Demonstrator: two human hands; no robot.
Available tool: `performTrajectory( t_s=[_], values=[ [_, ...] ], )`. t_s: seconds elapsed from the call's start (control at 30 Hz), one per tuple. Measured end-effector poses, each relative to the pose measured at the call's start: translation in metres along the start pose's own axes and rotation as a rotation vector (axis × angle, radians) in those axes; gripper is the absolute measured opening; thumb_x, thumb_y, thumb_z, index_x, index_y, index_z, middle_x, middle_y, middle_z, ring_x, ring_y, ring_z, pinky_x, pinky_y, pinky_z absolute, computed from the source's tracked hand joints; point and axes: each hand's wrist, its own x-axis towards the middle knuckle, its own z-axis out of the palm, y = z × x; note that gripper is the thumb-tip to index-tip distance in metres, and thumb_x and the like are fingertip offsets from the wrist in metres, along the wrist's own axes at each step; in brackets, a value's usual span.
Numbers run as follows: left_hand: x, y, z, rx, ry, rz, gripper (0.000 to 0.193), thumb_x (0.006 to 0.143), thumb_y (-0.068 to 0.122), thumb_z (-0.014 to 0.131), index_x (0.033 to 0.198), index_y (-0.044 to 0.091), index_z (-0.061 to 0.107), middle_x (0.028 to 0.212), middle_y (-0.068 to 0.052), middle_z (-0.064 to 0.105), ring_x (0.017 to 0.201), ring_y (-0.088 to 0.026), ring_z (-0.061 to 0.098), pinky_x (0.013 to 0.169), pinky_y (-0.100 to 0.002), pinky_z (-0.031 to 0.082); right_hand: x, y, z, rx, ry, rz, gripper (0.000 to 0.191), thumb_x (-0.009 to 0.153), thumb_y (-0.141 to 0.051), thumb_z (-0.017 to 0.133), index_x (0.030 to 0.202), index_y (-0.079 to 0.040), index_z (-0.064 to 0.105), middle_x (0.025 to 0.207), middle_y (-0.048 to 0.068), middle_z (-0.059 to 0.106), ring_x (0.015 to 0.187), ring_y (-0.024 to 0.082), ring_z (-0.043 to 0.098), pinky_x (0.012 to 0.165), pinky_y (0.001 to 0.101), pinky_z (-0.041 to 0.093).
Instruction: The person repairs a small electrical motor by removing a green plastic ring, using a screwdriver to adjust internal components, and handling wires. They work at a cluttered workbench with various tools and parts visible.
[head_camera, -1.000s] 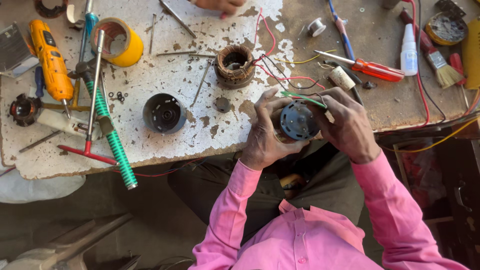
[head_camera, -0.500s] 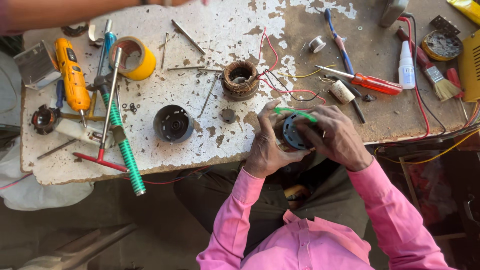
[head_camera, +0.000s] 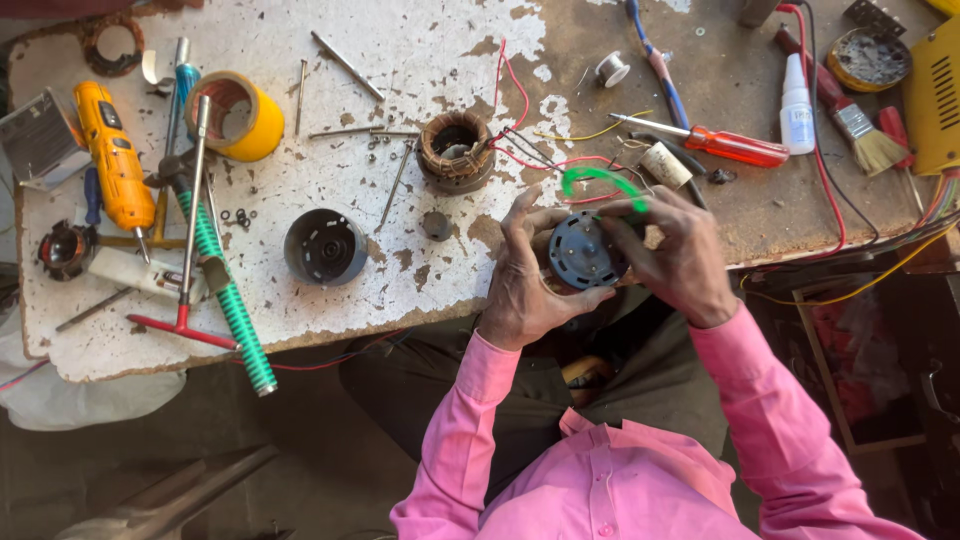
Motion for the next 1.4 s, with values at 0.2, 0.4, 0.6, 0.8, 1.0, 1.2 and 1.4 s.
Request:
performTrajectory(
  t_s=[0.2, 0.4, 0.6, 0.8, 1.0, 1.2, 1.4],
  values=[
    [0.007, 0.004, 0.001, 0.279, 0.095, 0.096, 0.128, 0.056, 0.043, 0.102, 0.151, 0.002, 0.028, 0.130, -0.018, 0.059, 0.119, -0.035, 0.064, 0.100, -0.045, 0.053, 0.004, -0.017, 0.003, 0.021, 0.064, -0.043, 0.029, 0.082, -0.004, 0.077, 0.110, -0.009, 0.076, 0.098, 0.012, 0.071, 0.085, 0.028, 0.066, 0.075, 0.0383, 0.053],
    [0.010, 0.015, 0.006, 0.331, 0.108, 0.133, 0.130, 0.050, 0.039, 0.101, 0.152, 0.001, 0.030, 0.120, -0.013, 0.059, 0.109, -0.031, 0.062, 0.097, -0.045, 0.050, 0.009, -0.026, 0.014, 0.023, 0.138, -0.059, 0.021, 0.077, -0.009, 0.079, 0.097, -0.009, 0.075, 0.093, 0.009, 0.073, 0.091, 0.030, 0.066, 0.083, 0.0412, 0.052],
    [0.009, 0.013, 0.005, 0.304, 0.123, 0.107, 0.123, 0.051, 0.042, 0.101, 0.149, 0.005, 0.036, 0.118, -0.010, 0.061, 0.107, -0.029, 0.063, 0.096, -0.043, 0.050, 0.003, -0.016, 0.023, -0.002, 0.136, -0.022, 0.022, 0.080, -0.010, 0.076, 0.103, -0.010, 0.075, 0.099, 0.009, 0.073, 0.096, 0.029, 0.066, 0.084, 0.0403, 0.053],
    [0.015, 0.024, 0.003, 0.403, 0.078, 0.054, 0.113, 0.048, 0.043, 0.099, 0.141, 0.007, 0.045, 0.116, -0.012, 0.060, 0.108, -0.032, 0.061, 0.094, -0.046, 0.048, 0.003, -0.022, 0.018, -0.111, 0.123, -0.043, 0.027, 0.079, -0.009, 0.076, 0.105, -0.009, 0.074, 0.101, 0.011, 0.071, 0.099, 0.032, 0.064, 0.087, 0.0412, 0.053],
    [0.010, 0.014, 0.005, 0.458, 0.092, 0.134, 0.094, 0.052, 0.047, 0.098, 0.130, 0.013, 0.059, 0.123, -0.012, 0.061, 0.115, -0.035, 0.059, 0.099, -0.047, 0.047, -0.002, -0.026, 0.019, -0.076, 0.153, -0.052, 0.025, 0.081, -0.007, 0.075, 0.106, -0.007, 0.073, 0.101, 0.015, 0.068, 0.098, 0.036, 0.062, 0.087, 0.0430, 0.051],
    [0.004, 0.009, 0.005, 0.518, 0.071, 0.036, 0.093, 0.050, 0.055, 0.091, 0.126, 0.013, 0.059, 0.123, -0.008, 0.062, 0.117, -0.029, 0.059, 0.103, -0.044, 0.045, -0.009, -0.029, 0.026, -0.060, 0.117, -0.002, 0.021, 0.087, -0.005, 0.075, 0.108, -0.008, 0.075, 0.101, 0.013, 0.070, 0.099, 0.034, 0.063, 0.088, 0.0412, 0.050],
    [0.005, 0.014, 0.007, 0.568, 0.130, 0.129, 0.096, 0.052, 0.064, 0.091, 0.124, 0.010, 0.058, 0.118, -0.005, 0.064, 0.120, -0.025, 0.059, 0.116, -0.048, 0.033, -0.008, -0.024, 0.023, -0.153, 0.126, -0.034, 0.018, 0.087, -0.007, 0.076, 0.105, -0.010, 0.076, 0.102, 0.011, 0.071, 0.105, 0.033, 0.062, 0.091, 0.0409, 0.051]
  ],
)
